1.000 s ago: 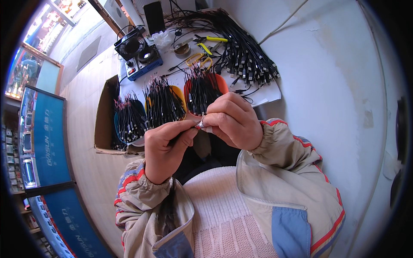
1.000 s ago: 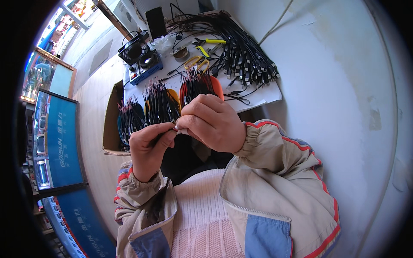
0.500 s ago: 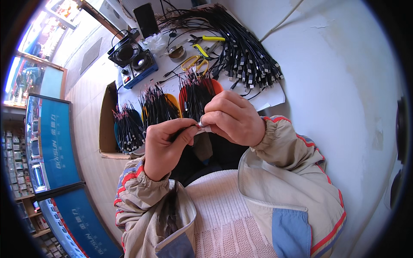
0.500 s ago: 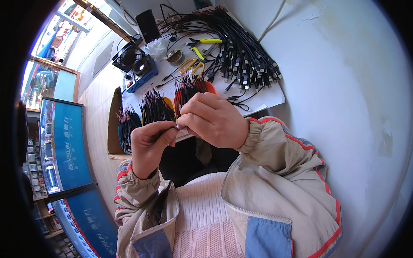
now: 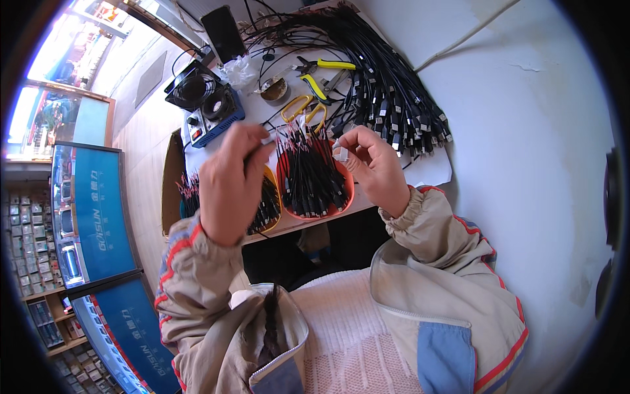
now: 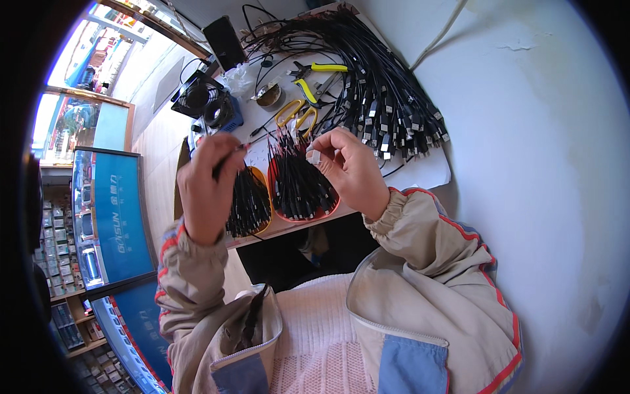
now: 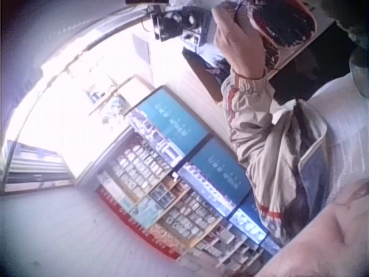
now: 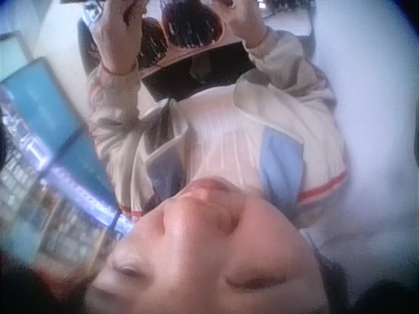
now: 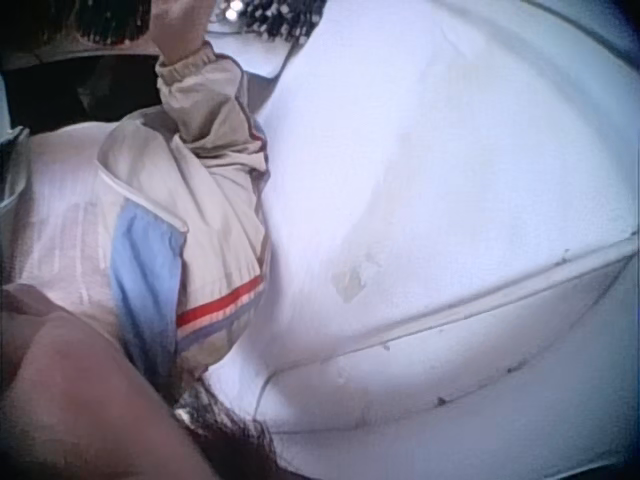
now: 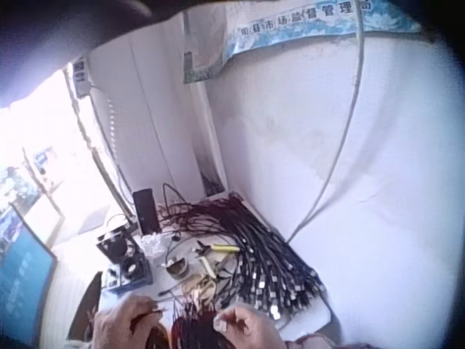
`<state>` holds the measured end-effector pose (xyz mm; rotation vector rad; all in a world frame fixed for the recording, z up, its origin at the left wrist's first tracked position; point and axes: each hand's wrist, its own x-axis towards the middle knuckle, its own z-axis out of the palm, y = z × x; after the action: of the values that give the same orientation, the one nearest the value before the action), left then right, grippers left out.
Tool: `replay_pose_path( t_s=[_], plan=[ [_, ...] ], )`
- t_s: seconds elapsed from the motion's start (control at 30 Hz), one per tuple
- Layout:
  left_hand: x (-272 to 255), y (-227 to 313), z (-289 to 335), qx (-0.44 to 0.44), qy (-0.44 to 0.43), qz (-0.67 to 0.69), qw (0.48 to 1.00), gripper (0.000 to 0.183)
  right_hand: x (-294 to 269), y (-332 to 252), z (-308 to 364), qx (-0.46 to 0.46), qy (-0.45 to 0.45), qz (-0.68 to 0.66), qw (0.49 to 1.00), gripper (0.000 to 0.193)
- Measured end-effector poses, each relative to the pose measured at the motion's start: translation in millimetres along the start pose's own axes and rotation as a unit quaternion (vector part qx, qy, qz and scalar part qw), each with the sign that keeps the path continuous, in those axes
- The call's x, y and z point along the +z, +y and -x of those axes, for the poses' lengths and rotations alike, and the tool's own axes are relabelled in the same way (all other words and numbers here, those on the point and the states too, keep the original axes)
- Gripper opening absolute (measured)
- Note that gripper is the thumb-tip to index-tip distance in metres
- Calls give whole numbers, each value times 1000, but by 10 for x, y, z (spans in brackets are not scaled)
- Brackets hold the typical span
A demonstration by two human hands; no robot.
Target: The person repeatedly picks black cables from trays, strips the ends, twists the exposed wires, and uses a soldering iron to tin the strands. Finished cables are placed into a cardboard box. The work is performed at a bench with multiple trays of cables and tools.
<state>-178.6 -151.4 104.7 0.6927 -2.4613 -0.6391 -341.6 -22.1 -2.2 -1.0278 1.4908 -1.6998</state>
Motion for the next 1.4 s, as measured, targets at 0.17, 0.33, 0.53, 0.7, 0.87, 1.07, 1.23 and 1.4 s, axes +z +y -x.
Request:
replay_pose_path(
  t_s=[0.17, 0.33, 0.53, 0.7, 0.87, 1.07, 1.23, 1.4],
  plan=[
    [255, -684, -714, 28, -41, -10, 999, 11, -79, 251, -117, -71, 6, 146, 987, 14],
    [609, -1307, -1059, 50, -105, -25, 993, 15, -76, 341, -82, -92, -40, 152, 983, 13],
    [821, -1628, -1240, 53, -134, -29, 989, 15, -85, 408, -93, -128, -44, 163, 977, 18],
    [890, -1701, -1286, 51, -143, -50, 987, 15, -77, 428, -95, -153, -51, 181, 970, 20],
    [893, -1720, -1346, 52, -160, -59, 984, 15, -70, 443, -105, -149, -50, 179, 971, 18],
    [815, -1749, -1423, 52, -189, -54, 979, 15, -72, 448, -106, -151, -47, 185, 970, 17],
    [838, -1728, -1406, 88, -203, -56, 974, 15, -66, 445, -105, -151, -50, 193, 968, 18],
    [884, -1735, -1416, 103, -213, -70, 969, 15, -60, 452, -106, -154, -50, 191, 968, 19]
  ],
)
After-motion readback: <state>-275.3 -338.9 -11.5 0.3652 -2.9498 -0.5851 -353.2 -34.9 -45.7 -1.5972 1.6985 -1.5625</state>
